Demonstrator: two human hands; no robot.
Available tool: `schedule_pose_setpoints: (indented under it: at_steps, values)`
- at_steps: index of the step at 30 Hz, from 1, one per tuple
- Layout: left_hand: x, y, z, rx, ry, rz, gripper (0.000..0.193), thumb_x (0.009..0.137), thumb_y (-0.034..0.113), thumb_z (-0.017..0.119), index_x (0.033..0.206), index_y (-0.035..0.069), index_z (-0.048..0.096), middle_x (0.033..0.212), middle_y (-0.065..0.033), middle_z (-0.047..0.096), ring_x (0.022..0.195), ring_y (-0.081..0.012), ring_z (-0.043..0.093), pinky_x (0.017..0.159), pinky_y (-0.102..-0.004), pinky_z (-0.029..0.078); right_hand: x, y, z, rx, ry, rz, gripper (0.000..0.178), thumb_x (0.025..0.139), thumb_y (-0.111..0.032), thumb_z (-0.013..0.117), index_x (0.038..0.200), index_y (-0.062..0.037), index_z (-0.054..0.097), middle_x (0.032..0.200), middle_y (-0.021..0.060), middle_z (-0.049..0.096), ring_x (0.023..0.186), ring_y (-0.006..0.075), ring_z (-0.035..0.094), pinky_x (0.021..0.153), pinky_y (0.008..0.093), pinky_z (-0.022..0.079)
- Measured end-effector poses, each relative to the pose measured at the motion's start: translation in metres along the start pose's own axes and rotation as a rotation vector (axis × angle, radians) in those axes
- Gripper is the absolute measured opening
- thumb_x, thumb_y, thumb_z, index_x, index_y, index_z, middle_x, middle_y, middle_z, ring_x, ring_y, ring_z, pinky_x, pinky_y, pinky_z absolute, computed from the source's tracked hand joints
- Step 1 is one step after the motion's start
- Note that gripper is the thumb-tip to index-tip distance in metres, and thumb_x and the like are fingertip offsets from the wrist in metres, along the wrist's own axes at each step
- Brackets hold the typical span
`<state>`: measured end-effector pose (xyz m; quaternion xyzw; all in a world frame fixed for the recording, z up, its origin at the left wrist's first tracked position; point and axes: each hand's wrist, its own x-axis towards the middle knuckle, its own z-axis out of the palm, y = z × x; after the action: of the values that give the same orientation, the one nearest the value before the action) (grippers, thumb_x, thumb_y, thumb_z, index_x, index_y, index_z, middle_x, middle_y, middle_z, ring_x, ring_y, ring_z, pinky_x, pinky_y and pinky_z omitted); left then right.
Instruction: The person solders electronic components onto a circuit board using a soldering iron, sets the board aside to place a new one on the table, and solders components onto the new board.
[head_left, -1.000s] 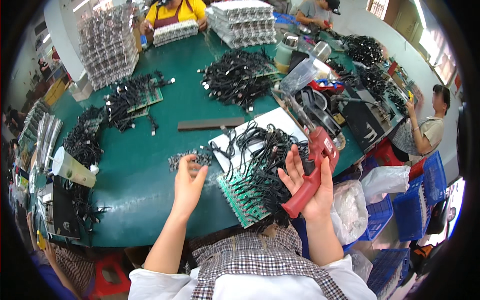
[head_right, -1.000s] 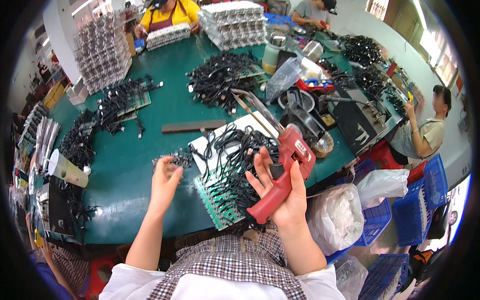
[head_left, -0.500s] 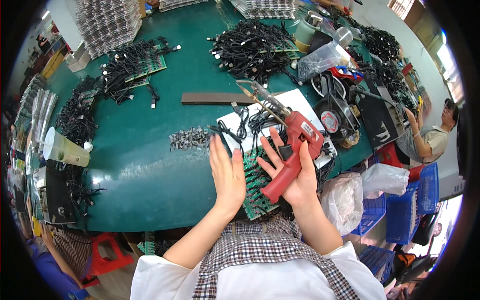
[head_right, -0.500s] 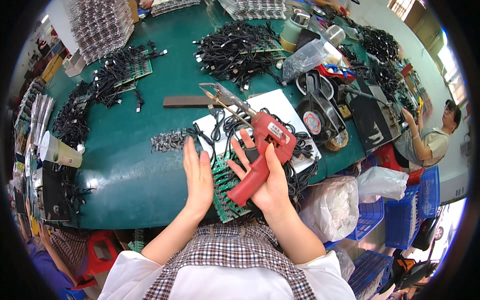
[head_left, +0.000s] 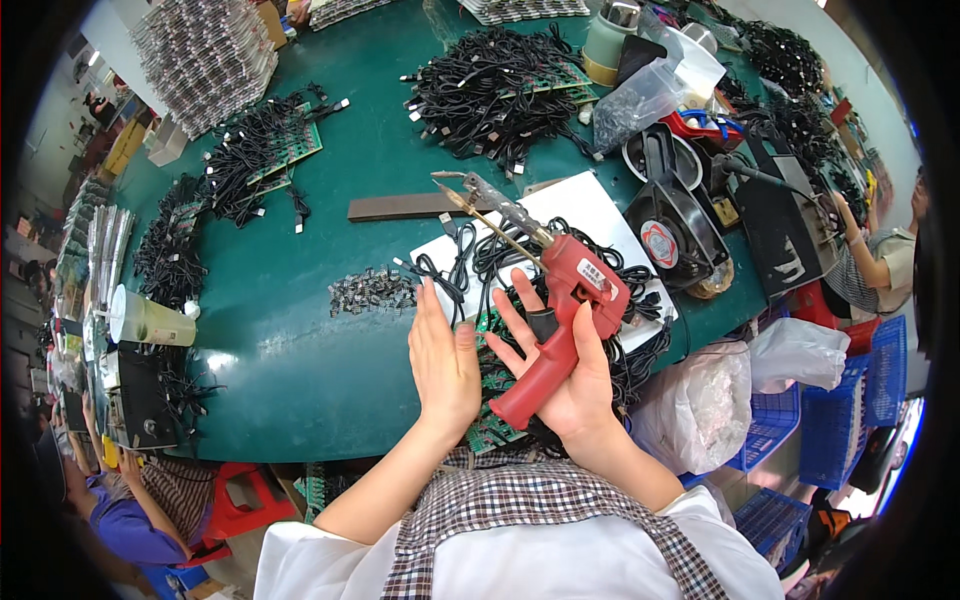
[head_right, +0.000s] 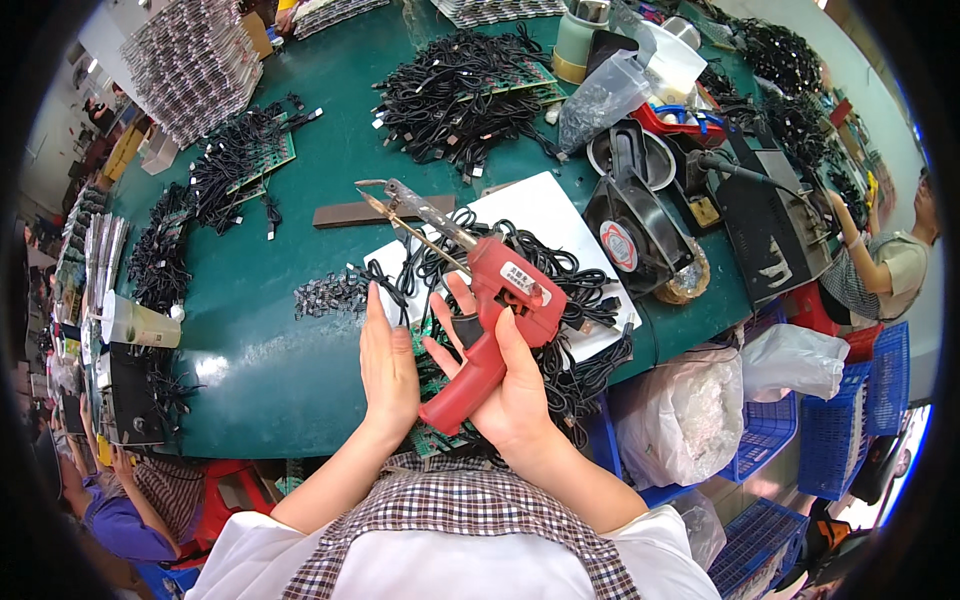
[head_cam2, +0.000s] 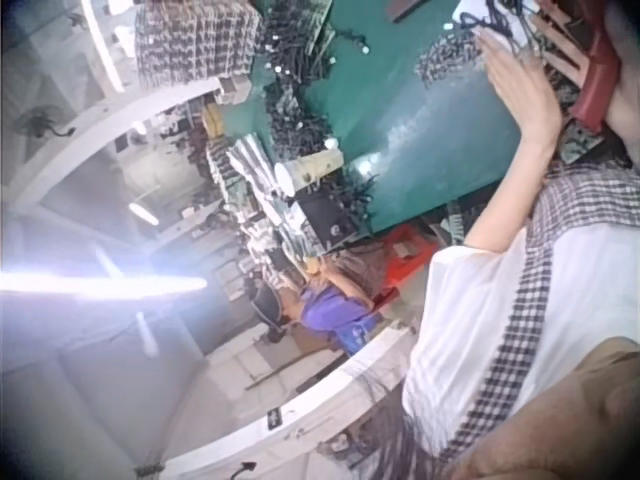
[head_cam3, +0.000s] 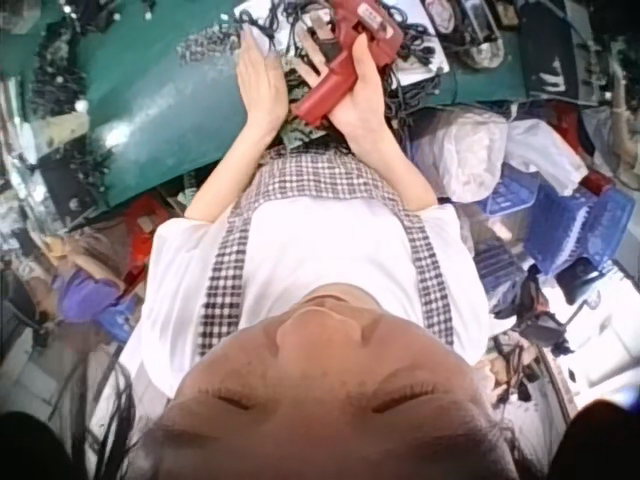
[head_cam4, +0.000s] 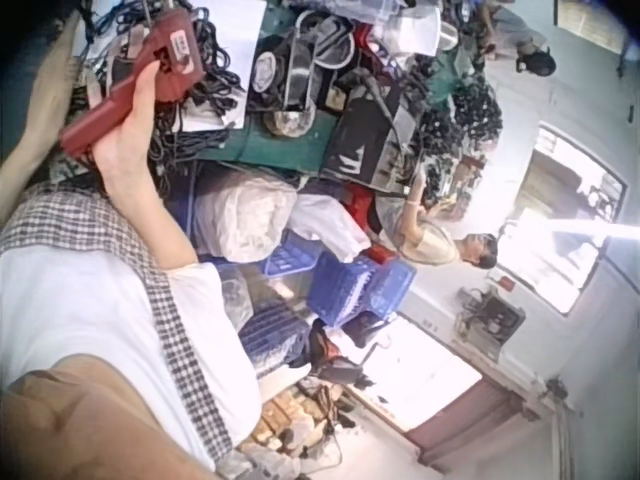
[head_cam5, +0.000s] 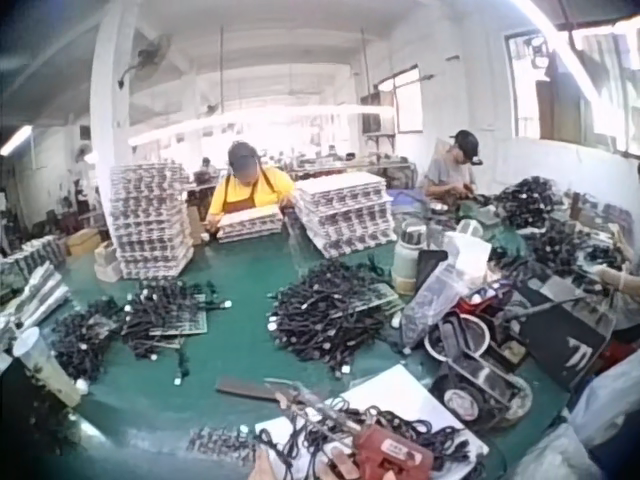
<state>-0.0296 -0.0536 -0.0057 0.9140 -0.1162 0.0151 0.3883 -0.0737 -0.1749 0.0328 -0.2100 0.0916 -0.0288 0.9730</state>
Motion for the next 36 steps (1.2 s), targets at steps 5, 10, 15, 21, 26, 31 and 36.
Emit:
schedule_pose_setpoints:
  at_steps: [5,10,15,21,26,31,36]
  values:
    - [-0.006,-0.019,0.014,-0.265,0.101,0.037,0.065,0.094,0.044,0.022,0.135,-0.006,0.020,0.135,-0.0249,0.030,0.124,-0.0381,0.031,0.103,-0.0409,0.021,0.001,0.002,-0.001,-0.021,0.003,0.014,0.057,0.090,-0.048,0.040,0.138,-0.0221,0.022,0.141,0.0087,0.030,0.132,0.0285,0.024,0.103,0.0508,0.023]
    - [-0.015,-0.026,-0.014,-0.811,0.100,-0.324,0.053,0.093,0.024,0.045,0.135,0.002,0.024,0.133,-0.0148,0.035,0.118,-0.0200,0.040,0.095,-0.0296,0.034,0.003,0.001,0.001,-0.041,0.003,0.004,0.058,0.090,-0.047,0.041,0.139,-0.0214,0.021,0.141,0.0106,0.030,0.131,0.0297,0.025,0.101,0.0529,0.025]
    - [-0.038,-0.023,-0.041,-0.931,-0.323,-0.571,0.024,0.082,0.003,0.060,0.104,-0.003,0.052,0.082,-0.0057,0.064,0.066,-0.0085,0.059,0.058,-0.0211,0.048,0.000,0.001,-0.002,0.068,-0.039,0.015,0.053,0.091,-0.043,0.041,0.136,-0.0190,0.026,0.138,0.0080,0.035,0.128,0.0291,0.031,0.099,0.0528,0.031]
    - [-0.037,-0.006,-0.061,-1.001,-0.228,-0.258,0.032,0.081,0.001,0.058,0.112,0.000,0.048,0.097,-0.0083,0.061,0.082,-0.0134,0.062,0.066,-0.0255,0.052,0.000,-0.016,-0.007,0.499,-0.165,0.226,0.059,0.085,-0.045,0.053,0.130,-0.0129,0.034,0.130,0.0104,0.042,0.116,0.0261,0.045,0.090,0.0462,0.041]
    - [-0.010,0.021,-0.077,-1.445,-0.438,-0.250,0.032,0.086,0.008,0.050,0.117,-0.001,0.046,0.099,-0.0093,0.060,0.085,-0.0173,0.062,0.071,-0.0334,0.052,-0.059,-0.061,0.022,0.420,-0.444,0.063,0.058,0.087,-0.038,0.054,0.133,-0.0117,0.032,0.132,0.0071,0.038,0.104,0.0212,0.051,0.075,0.0369,0.051]
    - [-0.004,0.035,-0.072,-1.700,-0.674,-0.432,0.032,0.089,0.017,0.044,0.116,0.001,0.050,0.084,-0.0109,0.060,0.069,-0.0232,0.060,0.067,-0.0346,0.052,-0.099,-0.084,0.004,0.288,-0.288,-0.109,0.054,0.088,-0.038,0.052,0.133,-0.0166,0.032,0.131,0.0083,0.037,0.101,0.0200,0.051,0.075,0.0355,0.052]
    - [-0.029,0.038,-0.162,-1.647,-0.546,-0.097,0.043,0.092,0.029,0.037,0.119,-0.004,0.046,0.077,-0.0093,0.056,0.054,-0.0135,0.051,0.040,-0.0241,0.045,-0.138,-0.081,-0.024,0.334,-0.208,-0.143,0.049,0.087,-0.035,0.055,0.127,-0.0144,0.037,0.117,0.0073,0.046,0.087,0.0159,0.053,0.069,0.0310,0.052]
